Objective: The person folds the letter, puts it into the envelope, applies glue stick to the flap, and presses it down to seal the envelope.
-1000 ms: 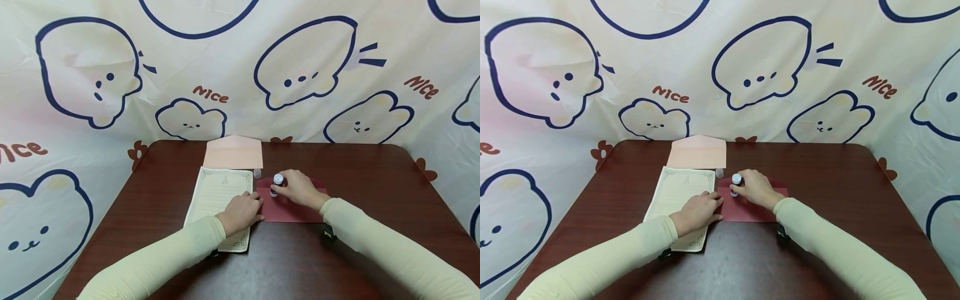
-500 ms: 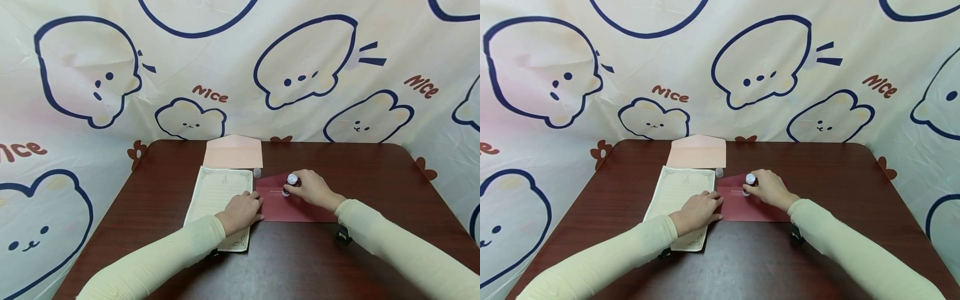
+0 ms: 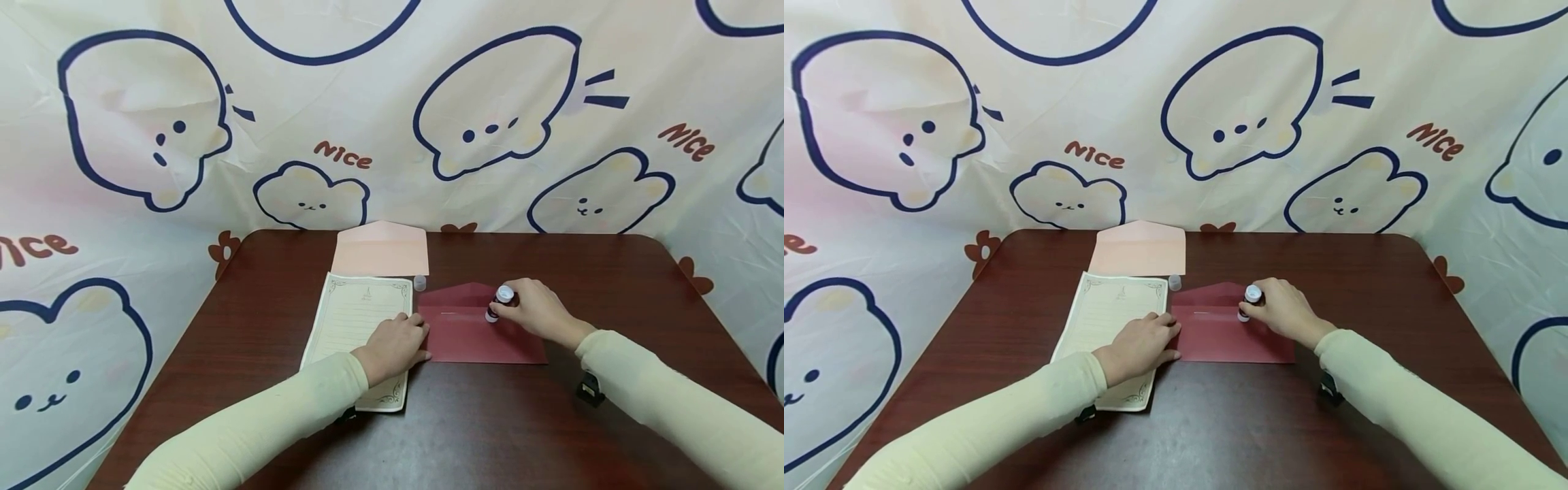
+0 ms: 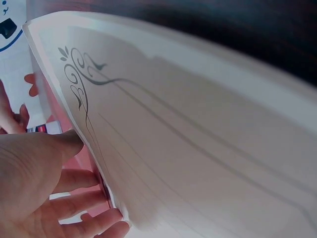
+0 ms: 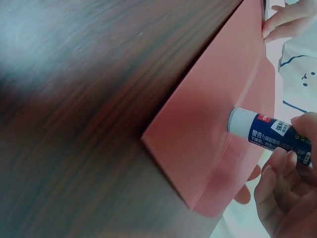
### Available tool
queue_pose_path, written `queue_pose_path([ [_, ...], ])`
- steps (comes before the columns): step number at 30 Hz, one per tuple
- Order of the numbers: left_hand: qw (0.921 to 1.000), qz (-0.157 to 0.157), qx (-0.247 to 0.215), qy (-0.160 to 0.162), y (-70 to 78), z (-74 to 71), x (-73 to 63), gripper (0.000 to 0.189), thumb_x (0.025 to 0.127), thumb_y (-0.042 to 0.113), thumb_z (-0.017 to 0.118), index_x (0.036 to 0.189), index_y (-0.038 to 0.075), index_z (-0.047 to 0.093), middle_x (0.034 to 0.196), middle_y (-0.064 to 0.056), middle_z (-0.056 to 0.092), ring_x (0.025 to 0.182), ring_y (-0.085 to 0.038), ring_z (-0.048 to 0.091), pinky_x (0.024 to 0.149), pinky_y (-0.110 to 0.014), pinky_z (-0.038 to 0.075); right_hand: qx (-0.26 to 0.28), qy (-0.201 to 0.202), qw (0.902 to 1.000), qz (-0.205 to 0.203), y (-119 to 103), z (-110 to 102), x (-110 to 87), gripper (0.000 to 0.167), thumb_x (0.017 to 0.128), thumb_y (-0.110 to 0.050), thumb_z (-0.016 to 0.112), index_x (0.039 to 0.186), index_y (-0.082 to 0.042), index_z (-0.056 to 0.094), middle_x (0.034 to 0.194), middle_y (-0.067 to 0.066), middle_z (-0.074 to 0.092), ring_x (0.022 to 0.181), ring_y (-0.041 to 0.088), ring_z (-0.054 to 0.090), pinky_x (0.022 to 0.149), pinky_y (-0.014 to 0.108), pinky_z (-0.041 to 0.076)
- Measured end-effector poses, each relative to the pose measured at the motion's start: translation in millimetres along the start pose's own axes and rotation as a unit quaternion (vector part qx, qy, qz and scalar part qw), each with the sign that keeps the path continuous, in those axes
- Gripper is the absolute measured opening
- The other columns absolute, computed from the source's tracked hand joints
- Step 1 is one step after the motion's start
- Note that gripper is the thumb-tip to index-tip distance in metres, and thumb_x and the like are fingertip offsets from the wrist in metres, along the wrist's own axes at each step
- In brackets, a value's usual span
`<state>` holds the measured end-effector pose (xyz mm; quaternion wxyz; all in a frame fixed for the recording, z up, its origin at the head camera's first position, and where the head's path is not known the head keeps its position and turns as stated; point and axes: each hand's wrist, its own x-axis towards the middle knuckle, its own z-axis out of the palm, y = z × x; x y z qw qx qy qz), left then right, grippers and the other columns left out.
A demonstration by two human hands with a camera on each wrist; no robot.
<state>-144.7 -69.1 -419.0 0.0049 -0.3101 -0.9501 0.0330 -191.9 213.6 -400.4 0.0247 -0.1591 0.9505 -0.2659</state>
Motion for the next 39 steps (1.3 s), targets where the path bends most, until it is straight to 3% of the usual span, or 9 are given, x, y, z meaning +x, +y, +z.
queue_pose_path([
  [11,1.0000,-0.003,0.000,-0.003,0.4,-0.2,0.3,0.048,0.094,0.048,0.069,0.126,0.013,0.069,0.112,-0.002,0.067,0.093,-0.022,0.065,0.071,-0.036,0.058,-0.005,0.007,0.9999,0.009,14.5,-8.0,-7.9,0.024,0.090,-0.025,0.076,0.102,-0.005,0.072,0.096,0.011,0.074,0.079,0.018,0.062,0.067,0.034,0.058],
  [26,0.9999,-0.002,-0.012,-0.002,-0.5,-0.2,0.6,0.046,0.093,0.047,0.070,0.124,0.013,0.070,0.110,-0.003,0.067,0.091,-0.023,0.064,0.071,-0.036,0.059,0.015,0.009,0.9998,0.013,21.5,-13.2,-10.2,0.020,0.090,-0.025,0.075,0.097,-0.006,0.071,0.088,0.008,0.072,0.071,0.016,0.058,0.061,0.028,0.051],
  [33,0.9998,0.001,-0.019,0.002,-1.1,-0.7,0.4,0.044,0.092,0.046,0.071,0.121,0.013,0.071,0.110,-0.002,0.067,0.090,-0.023,0.063,0.071,-0.035,0.058,0.090,-0.009,0.9943,0.057,27.9,-19.8,-7.1,0.024,0.094,-0.025,0.072,0.093,-0.001,0.070,0.076,0.010,0.068,0.054,0.014,0.061,0.053,0.029,0.053],
  [39,0.9998,0.006,-0.019,0.002,-1.6,-1.8,1.1,0.044,0.091,0.047,0.072,0.119,0.013,0.072,0.108,-0.002,0.067,0.087,-0.022,0.063,0.070,-0.035,0.058,0.202,-0.032,0.9737,0.100,30.5,-22.3,-6.7,0.038,0.101,-0.032,0.063,0.102,0.005,0.068,0.074,0.012,0.070,0.055,0.012,0.061,0.054,0.029,0.055],
])
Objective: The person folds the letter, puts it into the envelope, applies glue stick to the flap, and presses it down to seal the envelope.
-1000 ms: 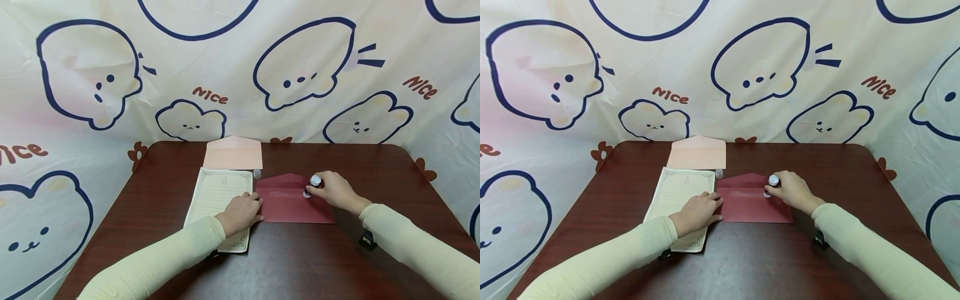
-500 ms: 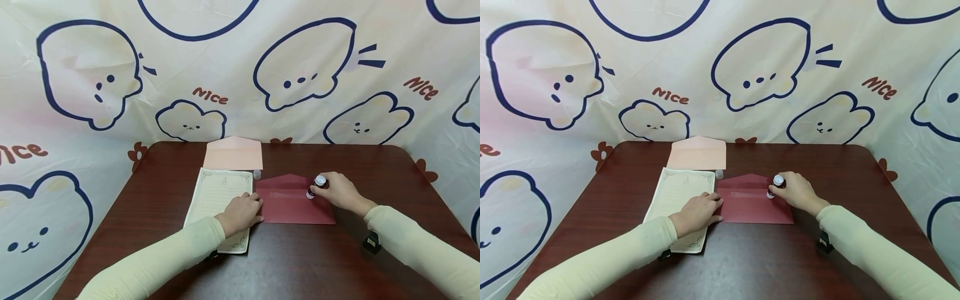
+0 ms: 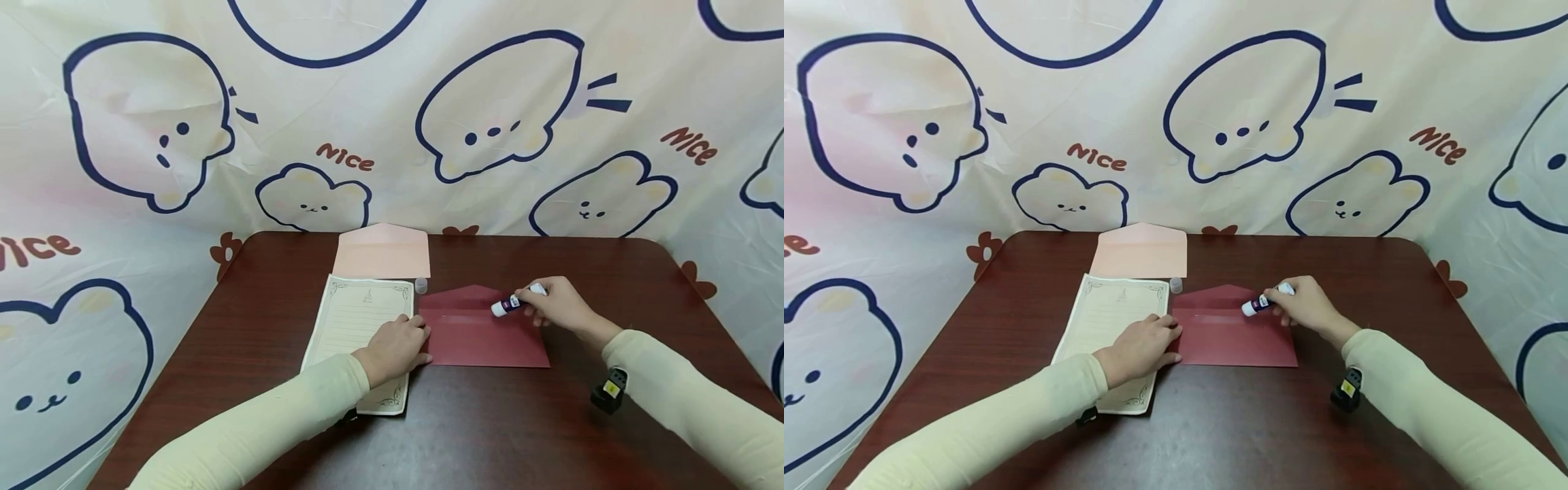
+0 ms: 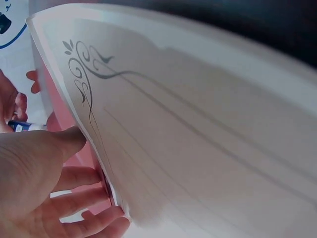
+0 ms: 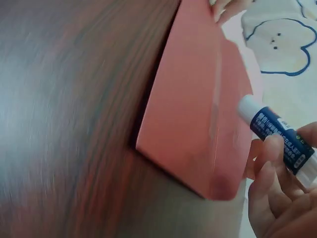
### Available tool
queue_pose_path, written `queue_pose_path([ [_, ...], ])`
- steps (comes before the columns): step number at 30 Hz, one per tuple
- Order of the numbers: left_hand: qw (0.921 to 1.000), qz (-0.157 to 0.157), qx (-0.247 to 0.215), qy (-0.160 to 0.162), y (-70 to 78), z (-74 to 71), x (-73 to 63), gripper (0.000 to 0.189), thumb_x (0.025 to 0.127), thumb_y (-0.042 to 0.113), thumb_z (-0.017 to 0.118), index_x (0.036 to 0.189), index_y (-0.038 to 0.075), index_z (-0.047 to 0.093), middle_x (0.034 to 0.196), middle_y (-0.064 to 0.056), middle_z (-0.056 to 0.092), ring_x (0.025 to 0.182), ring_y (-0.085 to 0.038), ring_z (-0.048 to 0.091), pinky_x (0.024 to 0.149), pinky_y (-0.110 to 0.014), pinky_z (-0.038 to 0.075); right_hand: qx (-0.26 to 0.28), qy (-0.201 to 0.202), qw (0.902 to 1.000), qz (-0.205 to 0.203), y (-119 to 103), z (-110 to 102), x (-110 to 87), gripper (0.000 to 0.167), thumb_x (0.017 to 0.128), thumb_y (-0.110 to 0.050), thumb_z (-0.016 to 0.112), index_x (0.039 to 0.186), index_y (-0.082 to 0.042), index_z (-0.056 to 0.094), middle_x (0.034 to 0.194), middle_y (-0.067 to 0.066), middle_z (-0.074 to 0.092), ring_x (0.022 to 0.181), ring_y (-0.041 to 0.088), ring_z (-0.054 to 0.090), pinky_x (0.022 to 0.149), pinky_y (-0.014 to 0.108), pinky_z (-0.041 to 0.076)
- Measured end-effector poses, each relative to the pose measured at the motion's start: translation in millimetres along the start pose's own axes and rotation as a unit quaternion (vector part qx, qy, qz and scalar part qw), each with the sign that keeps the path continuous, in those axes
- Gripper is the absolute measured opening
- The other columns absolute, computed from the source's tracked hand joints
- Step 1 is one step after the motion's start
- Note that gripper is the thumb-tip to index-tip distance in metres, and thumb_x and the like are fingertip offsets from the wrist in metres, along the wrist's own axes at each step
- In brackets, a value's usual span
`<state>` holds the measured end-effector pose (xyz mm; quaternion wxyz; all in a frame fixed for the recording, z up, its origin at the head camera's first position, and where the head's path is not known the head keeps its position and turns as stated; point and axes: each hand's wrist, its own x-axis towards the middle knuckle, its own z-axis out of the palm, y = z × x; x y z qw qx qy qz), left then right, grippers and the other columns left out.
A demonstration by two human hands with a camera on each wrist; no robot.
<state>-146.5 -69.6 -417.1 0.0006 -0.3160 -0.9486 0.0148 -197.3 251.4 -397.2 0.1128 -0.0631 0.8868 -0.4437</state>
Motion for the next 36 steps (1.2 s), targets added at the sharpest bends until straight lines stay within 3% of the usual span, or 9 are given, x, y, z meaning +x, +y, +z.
queue_pose_path([
  [8,0.9997,0.005,-0.021,-0.015,-6.2,-3.7,6.7,0.047,0.088,0.048,0.076,0.116,0.011,0.070,0.112,-0.003,0.068,0.096,-0.022,0.064,0.079,-0.037,0.058,0.141,-0.068,0.9855,0.066,-7.1,4.8,-0.1,0.054,0.103,-0.044,0.056,0.125,0.004,0.061,0.087,0.000,0.076,0.061,0.007,0.062,0.060,0.023,0.052],
  [15,0.9989,0.008,-0.046,-0.004,-11.8,-4.1,13.3,0.043,0.092,0.048,0.071,0.115,0.012,0.072,0.119,-0.005,0.069,0.103,-0.024,0.061,0.087,-0.037,0.056,0.230,-0.108,0.9654,0.058,-18.0,11.9,-5.1,0.060,0.105,-0.042,0.051,0.141,0.006,0.047,0.094,-0.003,0.078,0.062,0.003,0.061,0.061,0.017,0.049],
  [19,0.9928,-0.006,-0.120,0.008,-11.3,-6.7,13.8,0.041,0.096,0.043,0.066,0.120,0.010,0.071,0.124,-0.007,0.070,0.111,-0.024,0.062,0.095,-0.038,0.054,0.281,-0.125,0.9490,0.069,-29.0,21.1,-11.8,0.062,0.105,-0.042,0.052,0.146,0.003,0.041,0.099,-0.004,0.077,0.062,0.003,0.060,0.061,0.016,0.048],
  [21,0.9799,-0.022,-0.197,0.021,-9.3,-10.3,14.4,0.041,0.098,0.039,0.065,0.124,0.008,0.070,0.127,-0.009,0.070,0.115,-0.024,0.063,0.099,-0.038,0.053,0.302,-0.130,0.9421,0.069,-34.9,26.2,-14.6,0.061,0.105,-0.041,0.053,0.146,0.002,0.041,0.101,-0.005,0.077,0.063,0.003,0.060,0.061,0.015,0.048],
  [24,0.9417,-0.045,-0.331,0.044,-4.0,-18.5,16.1,0.042,0.100,0.035,0.063,0.130,0.006,0.066,0.127,-0.009,0.070,0.118,-0.023,0.064,0.102,-0.040,0.052,0.328,-0.138,0.9327,0.058,-43.6,32.7,-20.0,0.054,0.105,-0.040,0.053,0.145,-0.004,0.043,0.105,-0.005,0.076,0.064,0.003,0.059,0.061,0.015,0.048],
  [27,0.8833,-0.070,-0.459,0.068,2.3,-28.2,18.7,0.041,0.100,0.032,0.063,0.132,0.006,0.065,0.128,-0.009,0.069,0.117,-0.023,0.065,0.100,-0.040,0.053,0.352,-0.141,0.9243,0.038,-51.9,38.2,-25.4,0.041,0.106,-0.038,0.052,0.138,-0.012,0.051,0.107,-0.006,0.075,0.066,0.003,0.059,0.062,0.015,0.048],
  [31,0.7919,-0.104,-0.594,0.097,10.4,-41.8,21.8,0.041,0.099,0.028,0.065,0.134,0.007,0.064,0.130,-0.010,0.068,0.116,-0.022,0.064,0.099,-0.037,0.053,0.385,-0.140,0.9123,0.012,-62.1,45.1,-32.1,0.025,0.107,-0.034,0.050,0.124,-0.022,0.062,0.105,-0.008,0.075,0.066,0.003,0.059,0.063,0.015,0.048],
  [33,0.7533,-0.119,-0.638,0.109,13.7,-47.2,22.2,0.041,0.098,0.028,0.066,0.134,0.008,0.064,0.129,-0.010,0.067,0.115,-0.020,0.063,0.099,-0.036,0.053,0.393,-0.141,0.9085,0.004,-66.8,49.1,-35.3,0.023,0.107,-0.033,0.049,0.121,-0.024,0.064,0.105,-0.010,0.076,0.066,0.003,0.058,0.062,0.015,0.048],
  [36,0.7028,-0.141,-0.687,0.117,18.5,-53.0,21.5,0.039,0.097,0.028,0.068,0.131,0.009,0.066,0.126,-0.010,0.066,0.115,-0.016,0.059,0.104,-0.038,0.050,0.406,-0.141,0.9027,0.002,-72.1,56.5,-40.1,0.023,0.107,-0.033,0.049,0.121,-0.023,0.065,0.105,-0.010,0.075,0.065,0.003,0.057,0.063,0.015,0.047],
])
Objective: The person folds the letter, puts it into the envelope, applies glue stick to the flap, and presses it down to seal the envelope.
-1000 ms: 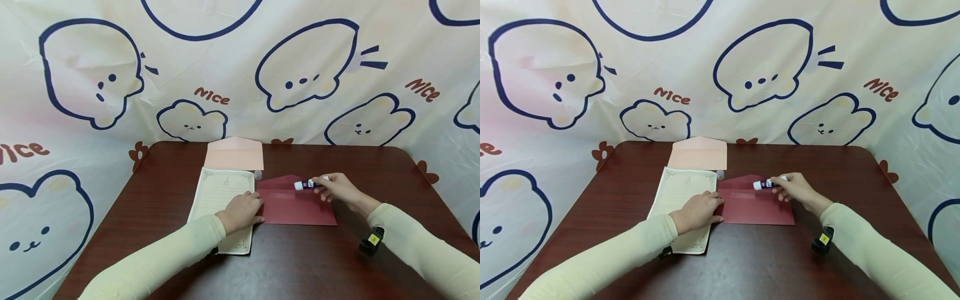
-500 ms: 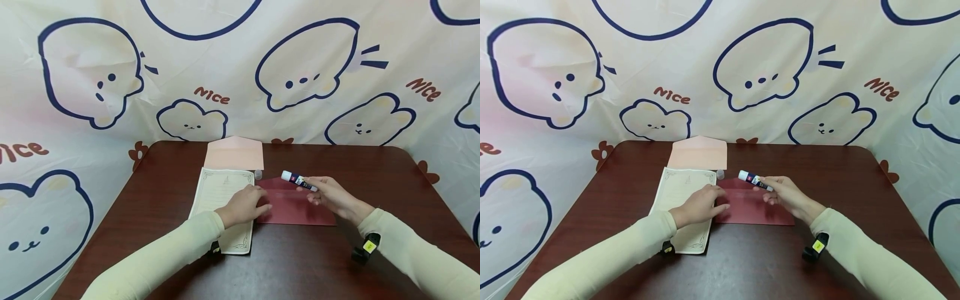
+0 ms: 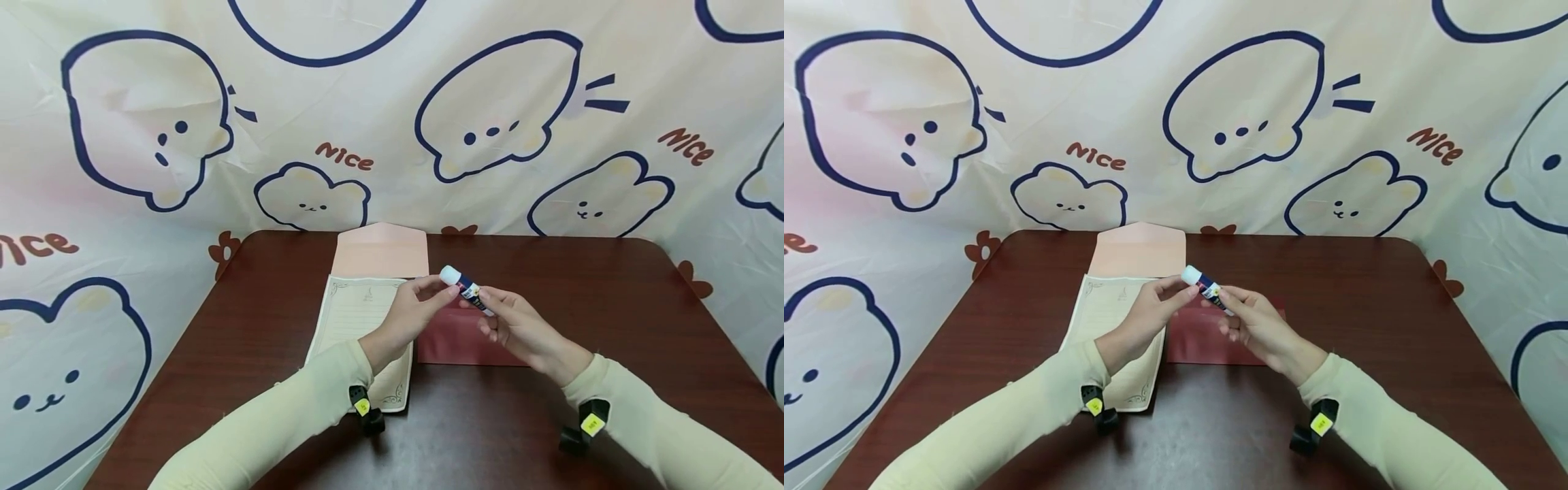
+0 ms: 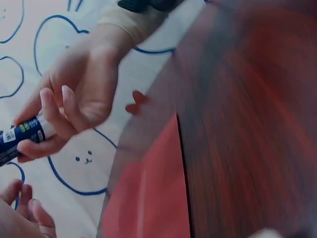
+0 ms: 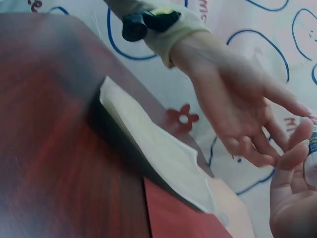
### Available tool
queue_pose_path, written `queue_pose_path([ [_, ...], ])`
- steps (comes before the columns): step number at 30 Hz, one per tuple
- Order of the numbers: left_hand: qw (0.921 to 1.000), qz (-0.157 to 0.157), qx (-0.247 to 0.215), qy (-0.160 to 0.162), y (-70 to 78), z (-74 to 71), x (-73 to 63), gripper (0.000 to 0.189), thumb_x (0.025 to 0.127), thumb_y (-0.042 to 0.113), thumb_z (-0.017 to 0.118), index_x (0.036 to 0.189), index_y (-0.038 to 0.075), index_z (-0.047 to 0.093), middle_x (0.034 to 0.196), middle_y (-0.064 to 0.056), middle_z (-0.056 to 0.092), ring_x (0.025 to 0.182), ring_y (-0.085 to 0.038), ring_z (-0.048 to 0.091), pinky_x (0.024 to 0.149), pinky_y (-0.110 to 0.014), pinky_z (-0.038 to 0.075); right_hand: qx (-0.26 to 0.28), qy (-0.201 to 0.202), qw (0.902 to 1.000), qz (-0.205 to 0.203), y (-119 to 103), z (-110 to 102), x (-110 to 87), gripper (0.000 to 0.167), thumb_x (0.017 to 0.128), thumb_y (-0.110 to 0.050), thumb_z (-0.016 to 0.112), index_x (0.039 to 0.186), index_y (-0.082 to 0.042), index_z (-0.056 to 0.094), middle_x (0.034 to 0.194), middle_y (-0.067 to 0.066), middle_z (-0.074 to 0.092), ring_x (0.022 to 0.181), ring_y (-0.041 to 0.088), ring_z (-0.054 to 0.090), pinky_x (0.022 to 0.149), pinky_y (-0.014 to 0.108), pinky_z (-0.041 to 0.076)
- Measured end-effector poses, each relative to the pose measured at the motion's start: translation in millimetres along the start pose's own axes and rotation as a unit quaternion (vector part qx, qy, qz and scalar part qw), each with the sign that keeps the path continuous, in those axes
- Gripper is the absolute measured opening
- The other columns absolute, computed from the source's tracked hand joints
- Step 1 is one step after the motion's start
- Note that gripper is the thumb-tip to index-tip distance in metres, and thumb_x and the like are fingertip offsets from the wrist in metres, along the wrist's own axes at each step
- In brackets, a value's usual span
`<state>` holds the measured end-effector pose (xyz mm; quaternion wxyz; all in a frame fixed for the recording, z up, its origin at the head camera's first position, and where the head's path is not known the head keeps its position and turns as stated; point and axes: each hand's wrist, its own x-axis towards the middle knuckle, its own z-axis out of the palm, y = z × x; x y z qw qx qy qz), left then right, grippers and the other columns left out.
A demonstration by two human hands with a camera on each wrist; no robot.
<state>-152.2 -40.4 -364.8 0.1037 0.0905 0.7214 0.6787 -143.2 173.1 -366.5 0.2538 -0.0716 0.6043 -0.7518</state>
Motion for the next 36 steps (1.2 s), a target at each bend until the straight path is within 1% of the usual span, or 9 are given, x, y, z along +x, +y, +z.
queue_pose_path([
  [6,0.9969,-0.013,-0.076,0.019,4.2,4.0,-4.0,0.036,0.099,0.021,0.067,0.129,0.004,0.066,0.123,-0.011,0.067,0.110,-0.012,0.060,0.110,-0.044,0.046,0.018,-0.015,0.9997,-0.010,6.5,11.1,-0.9,0.028,0.107,-0.036,0.047,0.125,-0.019,0.061,0.103,-0.010,0.074,0.066,0.003,0.058,0.062,0.014,0.047],
  [13,0.9966,-0.004,-0.078,0.028,2.0,4.0,-8.7,0.036,0.099,0.018,0.065,0.132,0.003,0.065,0.125,-0.015,0.067,0.108,-0.011,0.062,0.106,-0.037,0.050,0.010,-0.007,0.9995,0.029,10.7,9.8,-5.2,0.048,0.106,-0.053,0.040,0.131,-0.014,0.050,0.100,-0.004,0.072,0.065,0.006,0.061,0.063,0.016,0.051],
  [17,0.9959,0.016,-0.081,0.037,0.6,3.7,-12.0,0.033,0.097,0.012,0.067,0.127,0.000,0.067,0.120,-0.016,0.069,0.103,-0.007,0.065,0.098,-0.029,0.054,-0.032,0.001,0.9986,0.043,12.0,6.1,-10.1,0.051,0.105,-0.056,0.038,0.127,-0.012,0.053,0.093,-0.004,0.073,0.063,0.005,0.061,0.063,0.017,0.051],
  [20,0.9951,0.032,-0.085,0.041,-0.8,3.9,-13.3,0.030,0.096,0.009,0.068,0.123,-0.003,0.068,0.113,-0.013,0.072,0.098,-0.005,0.066,0.094,-0.028,0.055,-0.088,0.019,0.9959,0.009,13.5,4.7,-12.1,0.048,0.107,-0.048,0.042,0.121,-0.006,0.060,0.086,-0.005,0.072,0.063,0.005,0.059,0.062,0.018,0.051],
  [22,0.9947,0.043,-0.083,0.044,-1.8,3.8,-13.6,0.028,0.096,0.008,0.068,0.120,-0.005,0.068,0.108,-0.010,0.073,0.095,-0.004,0.066,0.095,-0.032,0.056,-0.134,0.049,0.9890,-0.039,14.7,5.7,-11.7,0.042,0.106,-0.038,0.050,0.117,0.000,0.063,0.082,-0.006,0.072,0.062,0.008,0.059,0.060,0.019,0.052],
  [26,0.9937,0.046,-0.088,0.052,-3.1,3.4,-14.0,0.027,0.094,0.006,0.070,0.118,-0.006,0.068,0.098,-0.001,0.074,0.092,-0.003,0.067,0.096,-0.040,0.057,-0.224,0.123,0.9565,-0.141,17.1,9.1,-10.5,0.029,0.096,-0.016,0.070,0.113,0.006,0.065,0.081,-0.009,0.071,0.062,0.012,0.062,0.056,0.025,0.053],
  [28,0.9931,0.045,-0.093,0.056,-3.0,3.2,-14.1,0.026,0.093,0.005,0.070,0.117,-0.006,0.068,0.096,0.002,0.074,0.091,-0.003,0.066,0.095,-0.039,0.057,-0.240,0.123,0.9506,-0.154,17.5,9.2,-10.1,0.030,0.096,-0.014,0.069,0.117,0.007,0.064,0.082,-0.008,0.071,0.063,0.014,0.064,0.056,0.027,0.054],
  [33,0.9919,0.047,-0.098,0.065,-2.6,2.9,-14.4,0.026,0.093,0.004,0.071,0.115,-0.008,0.068,0.097,-0.002,0.075,0.090,-0.003,0.066,0.088,-0.026,0.056,-0.163,0.025,0.9846,-0.060,15.1,4.4,-10.0,0.049,0.109,-0.034,0.045,0.128,0.010,0.055,0.087,-0.002,0.073,0.067,0.011,0.065,0.065,0.023,0.057],
  [36,0.9918,0.038,-0.101,0.069,-2.6,2.8,-15.4,0.027,0.092,0.004,0.071,0.116,-0.007,0.068,0.097,-0.001,0.075,0.090,-0.003,0.066,0.086,-0.024,0.055,-0.149,0.042,0.9859,-0.062,14.2,3.3,-9.8,0.039,0.106,-0.029,0.054,0.124,0.005,0.058,0.091,-0.005,0.075,0.068,0.008,0.064,0.066,0.021,0.057],
])
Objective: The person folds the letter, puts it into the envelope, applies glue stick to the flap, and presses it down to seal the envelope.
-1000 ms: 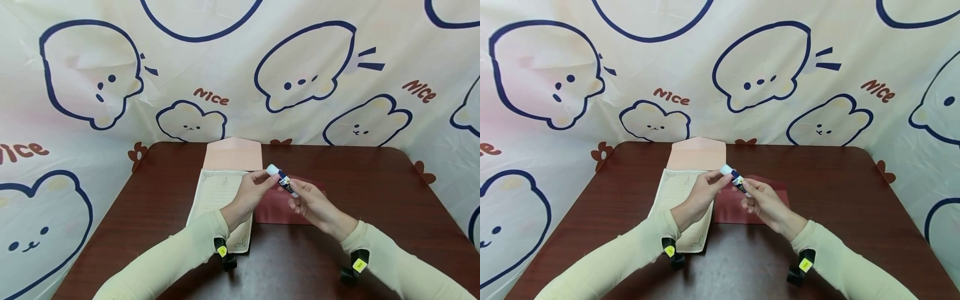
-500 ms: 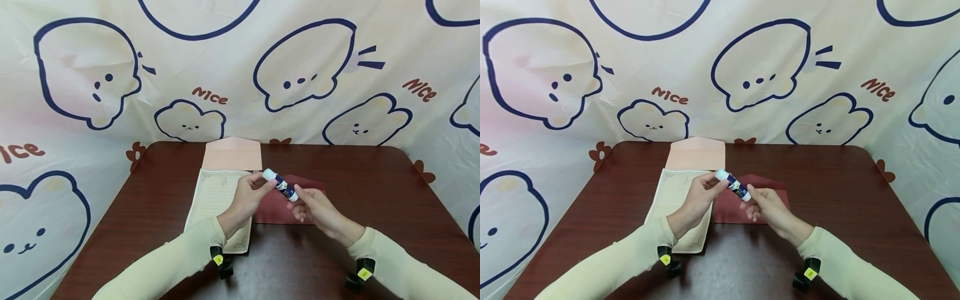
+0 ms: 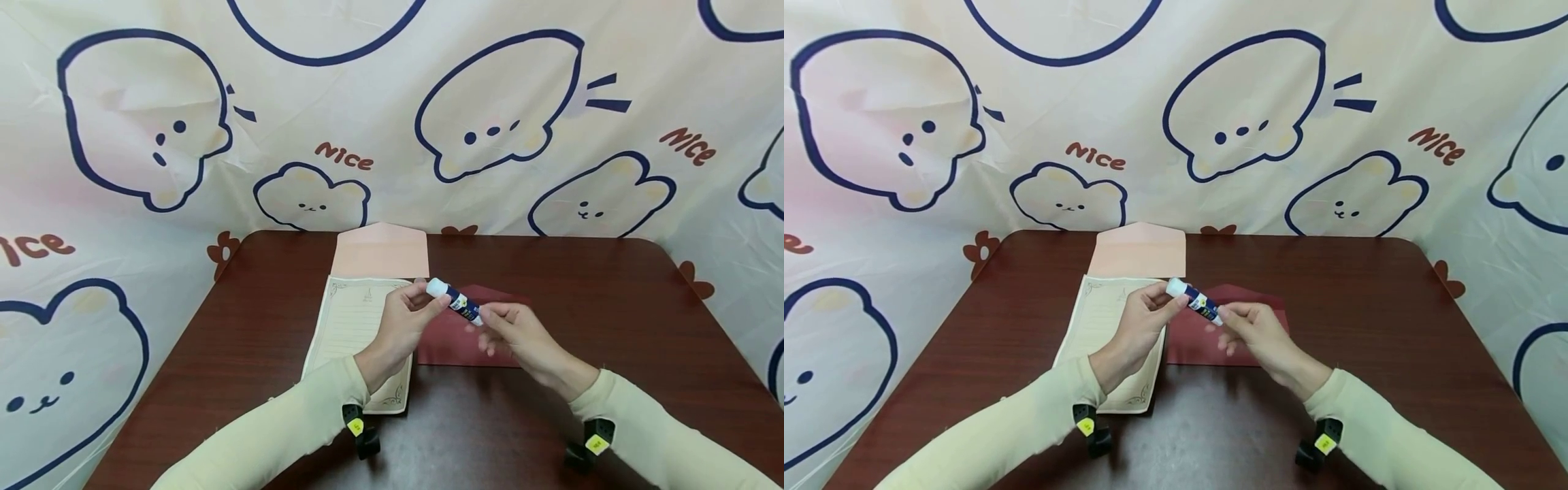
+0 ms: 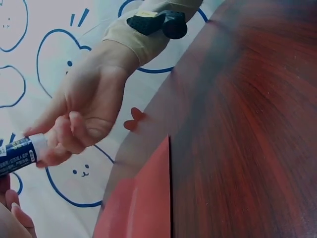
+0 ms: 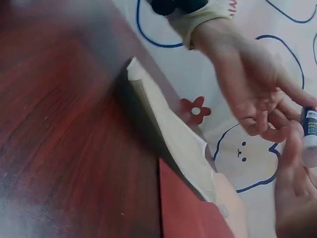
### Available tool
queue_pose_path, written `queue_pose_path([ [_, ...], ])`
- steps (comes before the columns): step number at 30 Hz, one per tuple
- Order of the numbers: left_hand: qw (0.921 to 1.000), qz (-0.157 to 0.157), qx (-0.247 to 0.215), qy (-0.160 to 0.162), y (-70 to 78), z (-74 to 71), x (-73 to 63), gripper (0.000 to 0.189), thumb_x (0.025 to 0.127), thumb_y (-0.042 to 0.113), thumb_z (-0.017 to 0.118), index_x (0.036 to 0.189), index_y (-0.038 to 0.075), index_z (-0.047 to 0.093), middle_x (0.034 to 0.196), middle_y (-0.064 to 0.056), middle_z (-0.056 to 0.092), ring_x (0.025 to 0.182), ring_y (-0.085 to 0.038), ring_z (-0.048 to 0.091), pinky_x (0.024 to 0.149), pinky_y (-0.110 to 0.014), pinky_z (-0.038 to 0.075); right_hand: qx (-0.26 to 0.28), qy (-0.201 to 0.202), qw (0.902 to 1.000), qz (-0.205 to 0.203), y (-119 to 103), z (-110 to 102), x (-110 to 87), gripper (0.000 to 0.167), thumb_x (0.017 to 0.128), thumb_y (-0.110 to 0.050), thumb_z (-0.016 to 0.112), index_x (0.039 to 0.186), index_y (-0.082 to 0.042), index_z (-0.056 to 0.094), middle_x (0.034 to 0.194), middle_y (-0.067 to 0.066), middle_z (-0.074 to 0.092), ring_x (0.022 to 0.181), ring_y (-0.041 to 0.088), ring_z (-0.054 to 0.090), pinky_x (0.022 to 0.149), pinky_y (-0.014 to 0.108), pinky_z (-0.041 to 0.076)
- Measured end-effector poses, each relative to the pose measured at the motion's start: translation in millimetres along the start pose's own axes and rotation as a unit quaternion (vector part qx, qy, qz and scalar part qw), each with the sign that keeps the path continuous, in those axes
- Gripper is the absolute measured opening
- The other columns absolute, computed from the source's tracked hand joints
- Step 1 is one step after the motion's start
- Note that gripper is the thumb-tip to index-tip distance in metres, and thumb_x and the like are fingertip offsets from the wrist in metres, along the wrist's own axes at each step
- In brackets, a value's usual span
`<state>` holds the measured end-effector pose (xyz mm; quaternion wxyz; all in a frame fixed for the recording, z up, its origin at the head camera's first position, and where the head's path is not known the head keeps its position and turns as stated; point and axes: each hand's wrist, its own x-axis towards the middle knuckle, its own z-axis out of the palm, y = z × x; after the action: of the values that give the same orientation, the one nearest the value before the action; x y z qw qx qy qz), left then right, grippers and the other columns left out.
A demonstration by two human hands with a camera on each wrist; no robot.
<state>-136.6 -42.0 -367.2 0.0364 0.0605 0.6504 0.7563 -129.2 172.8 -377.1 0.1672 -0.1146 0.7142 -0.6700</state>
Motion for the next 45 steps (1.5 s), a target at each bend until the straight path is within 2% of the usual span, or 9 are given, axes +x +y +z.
queue_pose_path([
  [3,1.0000,-0.005,-0.001,0.002,0.1,0.0,-1.1,0.028,0.093,0.004,0.071,0.118,-0.007,0.068,0.096,0.001,0.074,0.090,-0.003,0.066,0.086,-0.024,0.056,-0.038,0.049,0.9967,-0.052,0.0,1.7,-0.2,0.027,0.098,-0.013,0.067,0.119,0.003,0.062,0.090,-0.007,0.074,0.065,0.009,0.064,0.063,0.024,0.058],
  [5,1.0000,-0.003,-0.003,0.003,-0.2,0.0,-1.1,0.028,0.093,0.005,0.071,0.117,-0.008,0.068,0.096,0.001,0.074,0.091,-0.003,0.066,0.086,-0.024,0.056,-0.057,0.050,0.9949,-0.067,0.2,2.3,0.0,0.030,0.098,-0.012,0.066,0.122,0.005,0.060,0.090,-0.007,0.073,0.065,0.011,0.064,0.063,0.026,0.058],
  [10,1.0000,-0.004,0.000,0.004,-1.1,0.0,-1.8,0.026,0.092,0.006,0.072,0.115,-0.007,0.068,0.094,0.003,0.074,0.091,-0.003,0.066,0.088,-0.027,0.056,-0.031,-0.008,0.9993,-0.017,0.0,0.5,-1.1,0.044,0.108,-0.030,0.049,0.126,0.010,0.056,0.089,-0.005,0.074,0.066,0.009,0.063,0.067,0.024,0.058],
  [16,0.9999,-0.012,0.003,0.004,-0.5,0.2,-4.3,0.027,0.093,0.006,0.071,0.116,-0.007,0.068,0.096,0.000,0.074,0.089,-0.004,0.066,0.094,-0.039,0.056,-0.056,0.051,0.9954,-0.058,-0.9,3.6,-2.2,0.027,0.097,-0.011,0.067,0.119,0.002,0.059,0.092,-0.008,0.071,0.072,0.009,0.065,0.068,0.026,0.058],
  [24,0.9998,-0.016,0.004,0.009,0.9,0.6,-5.2,0.026,0.093,0.006,0.071,0.115,-0.006,0.069,0.099,-0.004,0.074,0.092,-0.005,0.065,0.087,-0.025,0.056,-0.058,-0.018,0.9974,-0.039,-1.8,1.6,-2.1,0.039,0.106,-0.022,0.053,0.125,0.012,0.057,0.084,-0.003,0.069,0.069,0.014,0.063,0.068,0.025,0.058],
  [29,0.9995,-0.027,0.014,0.000,-0.2,0.0,-6.6,0.027,0.093,0.010,0.072,0.117,-0.003,0.070,0.104,-0.007,0.075,0.096,-0.007,0.066,0.092,-0.030,0.056,-0.090,0.010,0.9937,-0.067,-1.9,1.7,-1.9,0.030,0.096,-0.011,0.069,0.117,0.008,0.062,0.090,0.005,0.071,0.065,0.015,0.062,0.060,0.026,0.055],
  [37,0.9989,-0.042,0.011,-0.015,-5.4,-0.8,-5.4,0.024,0.092,0.012,0.073,0.111,-0.002,0.070,0.092,0.005,0.074,0.092,-0.005,0.067,0.093,-0.028,0.053,-0.189,0.005,0.9770,-0.099,2.5,5.6,-2.8,0.032,0.094,-0.015,0.072,0.123,-0.003,0.066,0.097,0.010,0.069,0.064,0.019,0.060,0.054,0.025,0.050],
  [41,0.9974,-0.054,0.030,-0.038,-4.3,-4.2,-1.4,0.027,0.096,0.016,0.069,0.116,-0.001,0.069,0.096,0.004,0.074,0.093,-0.007,0.065,0.088,-0.028,0.052,-0.215,0.016,0.9707,-0.105,3.0,5.8,-1.9,0.034,0.094,-0.016,0.072,0.124,-0.001,0.068,0.092,0.013,0.068,0.059,0.016,0.056,0.050,0.025,0.047],
  [45,0.9962,-0.070,0.042,-0.033,-0.9,-11.3,8.2,0.034,0.102,0.027,0.059,0.121,-0.001,0.068,0.105,-0.004,0.072,0.096,-0.010,0.061,0.079,-0.028,0.048,-0.202,0.033,0.9744,-0.093,2.5,1.9,-1.0,0.032,0.095,-0.013,0.071,0.123,0.002,0.068,0.077,0.015,0.063,0.054,0.016,0.054,0.046,0.025,0.045],
])
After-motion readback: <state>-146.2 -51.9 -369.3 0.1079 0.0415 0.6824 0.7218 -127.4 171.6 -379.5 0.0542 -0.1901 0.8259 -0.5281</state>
